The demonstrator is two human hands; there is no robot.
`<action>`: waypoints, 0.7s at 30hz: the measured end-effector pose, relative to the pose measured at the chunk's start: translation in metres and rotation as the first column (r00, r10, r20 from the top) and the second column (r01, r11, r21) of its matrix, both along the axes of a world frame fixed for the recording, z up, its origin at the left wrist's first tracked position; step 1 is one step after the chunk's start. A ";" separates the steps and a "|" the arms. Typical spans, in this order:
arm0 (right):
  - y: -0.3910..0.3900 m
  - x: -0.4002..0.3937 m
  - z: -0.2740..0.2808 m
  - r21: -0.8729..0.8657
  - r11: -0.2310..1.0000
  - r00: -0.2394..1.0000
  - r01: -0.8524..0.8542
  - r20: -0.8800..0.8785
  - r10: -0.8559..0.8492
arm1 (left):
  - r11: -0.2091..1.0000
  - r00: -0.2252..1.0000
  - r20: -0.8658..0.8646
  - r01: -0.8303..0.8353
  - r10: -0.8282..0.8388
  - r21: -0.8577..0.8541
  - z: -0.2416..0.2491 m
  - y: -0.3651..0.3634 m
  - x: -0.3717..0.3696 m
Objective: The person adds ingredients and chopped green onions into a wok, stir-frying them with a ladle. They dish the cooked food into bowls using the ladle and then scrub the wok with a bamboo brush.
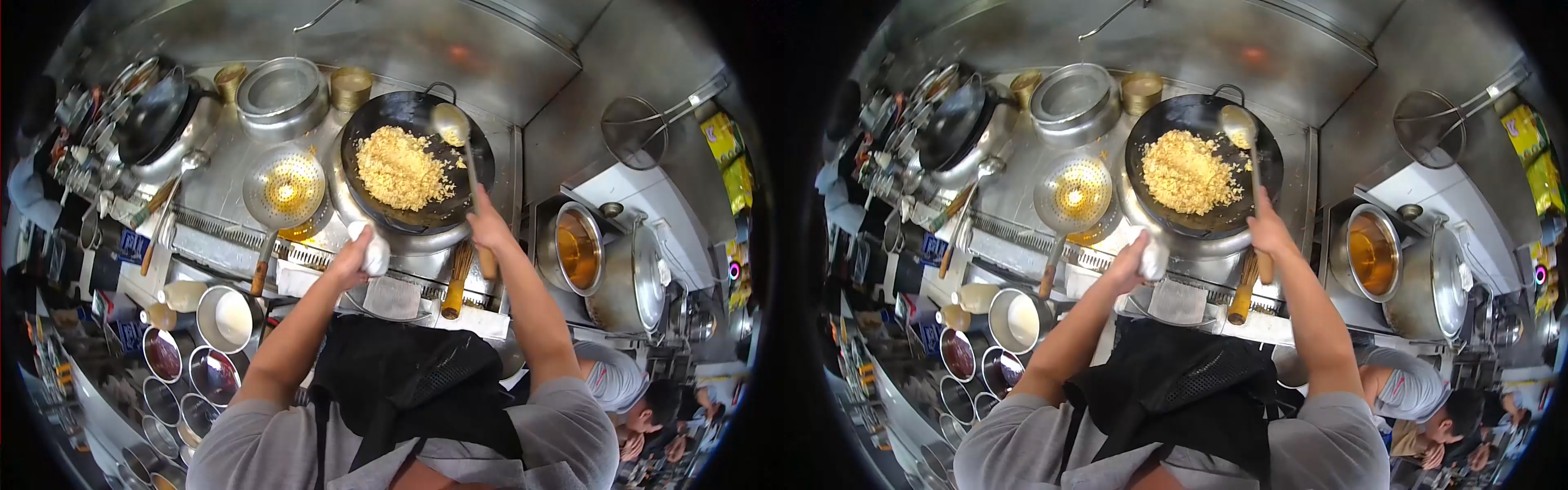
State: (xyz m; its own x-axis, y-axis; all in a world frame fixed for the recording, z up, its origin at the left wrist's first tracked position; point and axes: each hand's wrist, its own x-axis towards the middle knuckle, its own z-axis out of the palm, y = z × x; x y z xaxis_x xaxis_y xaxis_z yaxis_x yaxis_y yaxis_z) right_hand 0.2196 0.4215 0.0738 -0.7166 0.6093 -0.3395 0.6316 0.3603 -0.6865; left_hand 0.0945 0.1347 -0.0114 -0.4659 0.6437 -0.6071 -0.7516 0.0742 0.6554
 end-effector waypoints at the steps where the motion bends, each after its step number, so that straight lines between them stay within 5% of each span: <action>1: 0.003 -0.015 -0.017 0.289 0.953 0.993 -0.089 0.096 0.064 | 0.999 0.999 0.009 0.038 -0.038 -0.010 -0.007 0.024 -0.004; 3: -0.022 -0.026 -0.025 0.295 0.934 0.980 -0.200 0.081 0.184 | 0.991 0.995 0.014 0.098 -0.097 -0.092 -0.020 0.065 -0.011; 7: -0.084 0.030 -0.002 0.163 0.897 0.867 -0.411 0.373 0.330 | 0.991 1.000 0.001 -0.028 0.028 -0.133 -0.039 0.109 -0.023; 11: -0.072 0.111 0.051 0.136 0.848 0.699 -0.513 0.639 0.321 | 0.972 0.996 -0.084 0.013 -0.034 -0.235 -0.033 0.106 -0.023; 17: -0.047 0.096 0.037 0.500 0.737 0.828 -0.454 0.542 0.142 | 0.993 0.989 -0.108 -0.090 0.098 0.078 -0.019 0.034 0.027; 19: -0.062 0.115 0.066 0.455 0.786 0.854 -0.420 0.490 0.172 | 0.987 0.972 -0.172 -0.158 0.159 0.020 0.000 -0.025 0.066; 20: -0.073 0.135 0.082 0.412 0.815 0.859 -0.409 0.474 0.192 | 0.995 0.983 -0.167 -0.082 0.072 -0.055 -0.007 -0.055 0.073; 21: -0.085 0.159 0.102 0.335 0.864 0.891 -0.375 0.388 0.236 | 0.981 0.918 -0.382 0.036 -0.108 -0.190 0.010 -0.072 0.072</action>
State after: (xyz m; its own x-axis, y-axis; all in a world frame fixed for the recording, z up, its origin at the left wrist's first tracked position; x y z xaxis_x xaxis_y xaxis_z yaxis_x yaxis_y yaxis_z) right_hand 0.3790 0.3364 0.1754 -0.7799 0.5079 -0.3657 0.6034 0.7654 -0.2238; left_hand 0.1670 0.0626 -0.0014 -0.6444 0.5842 -0.4934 -0.4283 0.2589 0.8658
